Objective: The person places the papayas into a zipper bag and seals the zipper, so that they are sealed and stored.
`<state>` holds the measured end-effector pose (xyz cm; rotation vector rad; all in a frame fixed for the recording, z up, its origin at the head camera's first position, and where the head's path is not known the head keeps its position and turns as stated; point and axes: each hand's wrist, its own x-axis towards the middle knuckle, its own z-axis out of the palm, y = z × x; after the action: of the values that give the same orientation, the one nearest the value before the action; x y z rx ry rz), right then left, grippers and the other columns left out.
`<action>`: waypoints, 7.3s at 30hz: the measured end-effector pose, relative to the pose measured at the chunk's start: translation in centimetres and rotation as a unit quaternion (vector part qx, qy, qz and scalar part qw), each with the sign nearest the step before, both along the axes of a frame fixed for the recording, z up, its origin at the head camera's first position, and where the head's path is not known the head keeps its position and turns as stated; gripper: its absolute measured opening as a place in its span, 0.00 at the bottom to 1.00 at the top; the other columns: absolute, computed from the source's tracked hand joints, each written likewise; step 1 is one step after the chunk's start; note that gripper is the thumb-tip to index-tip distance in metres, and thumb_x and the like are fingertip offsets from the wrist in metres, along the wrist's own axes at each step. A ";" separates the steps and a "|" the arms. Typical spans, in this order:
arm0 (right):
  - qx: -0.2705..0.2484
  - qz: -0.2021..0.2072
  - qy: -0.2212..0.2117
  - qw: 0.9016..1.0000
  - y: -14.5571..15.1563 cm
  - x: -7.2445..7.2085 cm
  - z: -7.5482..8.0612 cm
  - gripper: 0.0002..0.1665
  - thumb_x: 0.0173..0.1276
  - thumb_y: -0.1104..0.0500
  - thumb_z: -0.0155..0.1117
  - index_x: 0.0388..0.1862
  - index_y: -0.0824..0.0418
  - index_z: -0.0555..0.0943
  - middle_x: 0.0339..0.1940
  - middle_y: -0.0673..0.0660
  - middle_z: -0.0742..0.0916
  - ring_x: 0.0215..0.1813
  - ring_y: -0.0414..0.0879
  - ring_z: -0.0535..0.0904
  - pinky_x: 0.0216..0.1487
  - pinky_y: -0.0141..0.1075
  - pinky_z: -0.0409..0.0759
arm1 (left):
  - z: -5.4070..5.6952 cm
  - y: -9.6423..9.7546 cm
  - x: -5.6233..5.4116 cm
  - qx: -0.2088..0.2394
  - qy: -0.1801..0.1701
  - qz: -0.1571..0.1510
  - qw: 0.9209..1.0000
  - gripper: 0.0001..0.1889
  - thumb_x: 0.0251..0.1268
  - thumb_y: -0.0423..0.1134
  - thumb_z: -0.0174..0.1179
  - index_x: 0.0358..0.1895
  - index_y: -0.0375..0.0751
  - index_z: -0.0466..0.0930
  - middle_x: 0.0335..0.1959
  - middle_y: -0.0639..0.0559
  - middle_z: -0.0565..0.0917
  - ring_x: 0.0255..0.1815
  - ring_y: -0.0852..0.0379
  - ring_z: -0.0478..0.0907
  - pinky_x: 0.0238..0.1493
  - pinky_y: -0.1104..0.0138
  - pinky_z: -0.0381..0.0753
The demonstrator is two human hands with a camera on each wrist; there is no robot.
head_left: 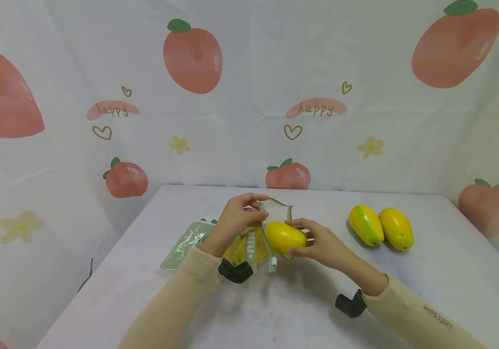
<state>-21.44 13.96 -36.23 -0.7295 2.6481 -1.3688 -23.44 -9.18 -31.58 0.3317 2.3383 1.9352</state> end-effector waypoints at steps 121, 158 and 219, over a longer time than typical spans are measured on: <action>-0.095 -0.098 0.075 0.988 9.4 -1.4 5.2 0.31 0.69 0.56 0.63 0.70 0.57 0.67 0.63 0.55 0.77 0.54 0.23 0.74 0.50 0.17 0.75 | 1.0 -0.2 -0.2 0.009 -0.005 0.006 1.000 0.20 0.58 0.29 0.65 0.56 0.38 0.80 0.35 0.51 0.74 0.29 0.59 0.79 0.40 0.65 0.86; 0.007 -0.197 -0.056 0.979 15.1 -4.9 -0.9 0.46 0.70 0.46 0.61 0.76 0.67 0.53 0.72 0.77 0.60 0.71 0.76 0.55 0.68 0.64 0.59 | 0.7 -0.1 -0.2 0.005 -0.010 0.009 1.000 0.19 0.58 0.29 0.65 0.54 0.42 0.81 0.35 0.51 0.74 0.30 0.58 0.79 0.41 0.64 0.86; 0.121 -0.100 -0.086 0.984 12.3 -5.7 -2.6 0.56 0.59 0.45 0.71 0.77 0.59 0.50 0.67 0.81 0.64 0.64 0.71 0.67 0.59 0.62 0.73 | 0.6 0.0 -0.1 -0.006 -0.021 0.013 1.000 0.19 0.58 0.29 0.65 0.53 0.43 0.82 0.35 0.51 0.74 0.30 0.57 0.79 0.40 0.66 0.86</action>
<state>-27.14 26.26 -38.83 -0.3123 2.7380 -1.0616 -23.57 -9.19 -30.97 0.2580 2.3393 1.9198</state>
